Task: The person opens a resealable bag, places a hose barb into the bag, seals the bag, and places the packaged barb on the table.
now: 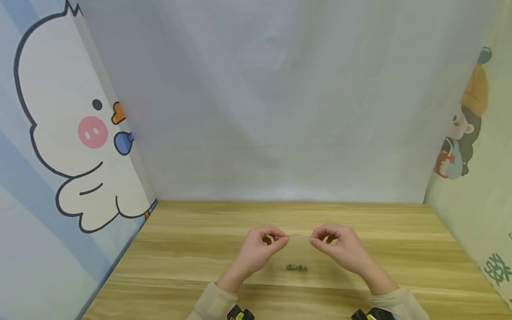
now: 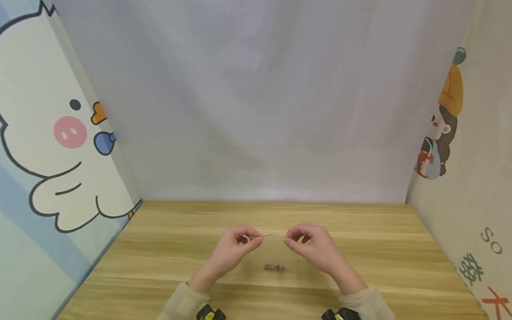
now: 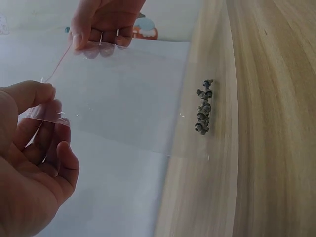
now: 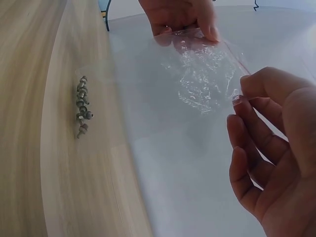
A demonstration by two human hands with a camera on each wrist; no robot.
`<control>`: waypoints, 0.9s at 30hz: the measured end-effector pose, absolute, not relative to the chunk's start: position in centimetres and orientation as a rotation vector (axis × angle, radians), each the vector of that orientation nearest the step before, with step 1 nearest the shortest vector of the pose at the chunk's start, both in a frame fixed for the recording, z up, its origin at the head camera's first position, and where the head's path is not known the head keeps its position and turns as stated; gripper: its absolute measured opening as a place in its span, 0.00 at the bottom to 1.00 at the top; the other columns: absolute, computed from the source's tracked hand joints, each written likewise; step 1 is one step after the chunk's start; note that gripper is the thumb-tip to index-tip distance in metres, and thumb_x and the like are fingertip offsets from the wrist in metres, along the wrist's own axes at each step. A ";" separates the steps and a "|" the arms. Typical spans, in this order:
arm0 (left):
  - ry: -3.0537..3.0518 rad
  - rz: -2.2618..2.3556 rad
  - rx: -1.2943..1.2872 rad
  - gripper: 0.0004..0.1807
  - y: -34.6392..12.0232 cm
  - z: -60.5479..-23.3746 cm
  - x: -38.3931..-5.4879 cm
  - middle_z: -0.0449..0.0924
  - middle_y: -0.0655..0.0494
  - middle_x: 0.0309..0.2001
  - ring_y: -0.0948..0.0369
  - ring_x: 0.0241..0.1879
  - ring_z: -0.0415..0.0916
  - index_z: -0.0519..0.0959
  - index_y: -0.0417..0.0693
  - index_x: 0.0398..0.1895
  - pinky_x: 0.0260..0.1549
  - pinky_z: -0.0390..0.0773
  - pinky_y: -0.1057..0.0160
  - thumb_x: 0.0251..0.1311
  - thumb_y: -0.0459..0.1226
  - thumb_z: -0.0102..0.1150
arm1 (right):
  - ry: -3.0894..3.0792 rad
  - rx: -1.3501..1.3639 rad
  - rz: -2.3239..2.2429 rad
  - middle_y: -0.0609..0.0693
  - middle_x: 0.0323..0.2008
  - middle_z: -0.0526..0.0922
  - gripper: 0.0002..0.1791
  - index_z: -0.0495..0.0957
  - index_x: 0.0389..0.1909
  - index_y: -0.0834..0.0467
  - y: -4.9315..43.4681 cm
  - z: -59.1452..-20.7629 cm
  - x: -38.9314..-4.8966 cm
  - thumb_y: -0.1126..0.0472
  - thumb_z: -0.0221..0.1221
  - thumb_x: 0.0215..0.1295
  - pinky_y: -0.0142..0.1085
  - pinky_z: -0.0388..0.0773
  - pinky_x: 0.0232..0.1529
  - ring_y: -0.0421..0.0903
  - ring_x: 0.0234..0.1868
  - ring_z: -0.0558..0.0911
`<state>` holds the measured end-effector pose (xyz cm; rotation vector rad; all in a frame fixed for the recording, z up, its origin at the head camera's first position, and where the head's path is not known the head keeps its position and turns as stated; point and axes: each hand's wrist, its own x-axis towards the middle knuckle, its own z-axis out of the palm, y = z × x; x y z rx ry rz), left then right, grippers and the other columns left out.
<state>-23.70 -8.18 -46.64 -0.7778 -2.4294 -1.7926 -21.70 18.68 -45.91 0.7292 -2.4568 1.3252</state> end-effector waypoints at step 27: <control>-2.378 -1.747 -0.890 0.07 -6.8 -46.0 -23.3 0.85 0.61 0.41 0.63 0.38 0.75 0.89 0.46 0.41 0.31 0.68 0.69 0.74 0.40 0.68 | -2.353 0.797 1.289 0.35 0.35 0.87 0.07 0.89 0.39 0.48 18.1 -45.7 -21.3 0.66 0.71 0.69 0.36 0.81 0.37 0.38 0.35 0.83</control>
